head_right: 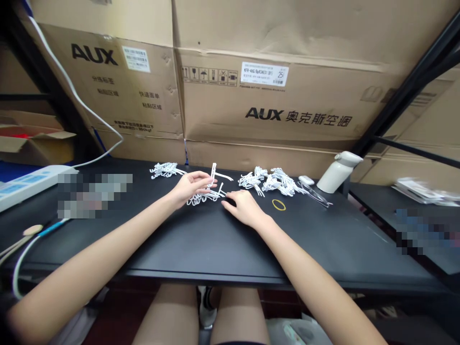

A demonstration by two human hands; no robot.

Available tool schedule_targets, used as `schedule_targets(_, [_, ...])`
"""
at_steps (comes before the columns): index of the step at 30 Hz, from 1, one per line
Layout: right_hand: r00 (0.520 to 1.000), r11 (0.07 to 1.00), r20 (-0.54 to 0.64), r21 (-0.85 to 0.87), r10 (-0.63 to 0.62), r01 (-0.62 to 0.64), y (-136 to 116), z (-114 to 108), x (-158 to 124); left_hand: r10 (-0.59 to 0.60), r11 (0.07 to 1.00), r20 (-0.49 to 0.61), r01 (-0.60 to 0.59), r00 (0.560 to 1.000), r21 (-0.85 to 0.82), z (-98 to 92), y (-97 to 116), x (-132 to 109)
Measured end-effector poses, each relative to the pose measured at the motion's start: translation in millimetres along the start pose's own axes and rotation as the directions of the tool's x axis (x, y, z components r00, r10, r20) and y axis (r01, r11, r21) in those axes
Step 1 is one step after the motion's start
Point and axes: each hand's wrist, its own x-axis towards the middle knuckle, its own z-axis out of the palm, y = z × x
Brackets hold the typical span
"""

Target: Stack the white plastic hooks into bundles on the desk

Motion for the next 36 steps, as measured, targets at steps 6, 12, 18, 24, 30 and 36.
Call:
schedule_targets(6, [0.974,0.976,-0.091,0.081,0.21,-0.203,15.0,-3.2,-0.1,-0.006,0.999,0.014,0.006,1.0,0.034,-0.6,-0.4,-0.8])
schedule_targets(12, [0.939,0.933,-0.164,0.253,0.301,-0.255,16.5,4.1,1.3,-0.005,0.999,0.02,0.004,1.0,0.045,-0.8,-0.3,-0.8])
schedule_targets(18, [0.927,0.883,-0.168,0.399,0.336,-0.248,17.6,6.6,2.8,-0.01,0.999,0.017,0.01,1.0,0.033,0.3,0.9,-1.5])
schedule_targets(24, [0.856,0.759,-0.227,0.599,0.464,-0.253,15.4,4.7,4.0,0.002,1.0,0.019,-0.002,1.0,0.027,0.7,1.9,-2.1])
schedule_targets(30, [0.793,0.545,-0.235,0.826,0.561,-0.141,12.4,-0.1,8.7,-0.017,0.999,0.064,0.015,0.998,0.034,1.4,4.1,-3.7])
schedule_targets(36, [0.781,0.412,-0.183,0.905,0.598,-0.103,4.9,-2.7,9.6,-0.012,0.999,0.095,0.008,0.995,0.044,2.0,4.9,-5.0])
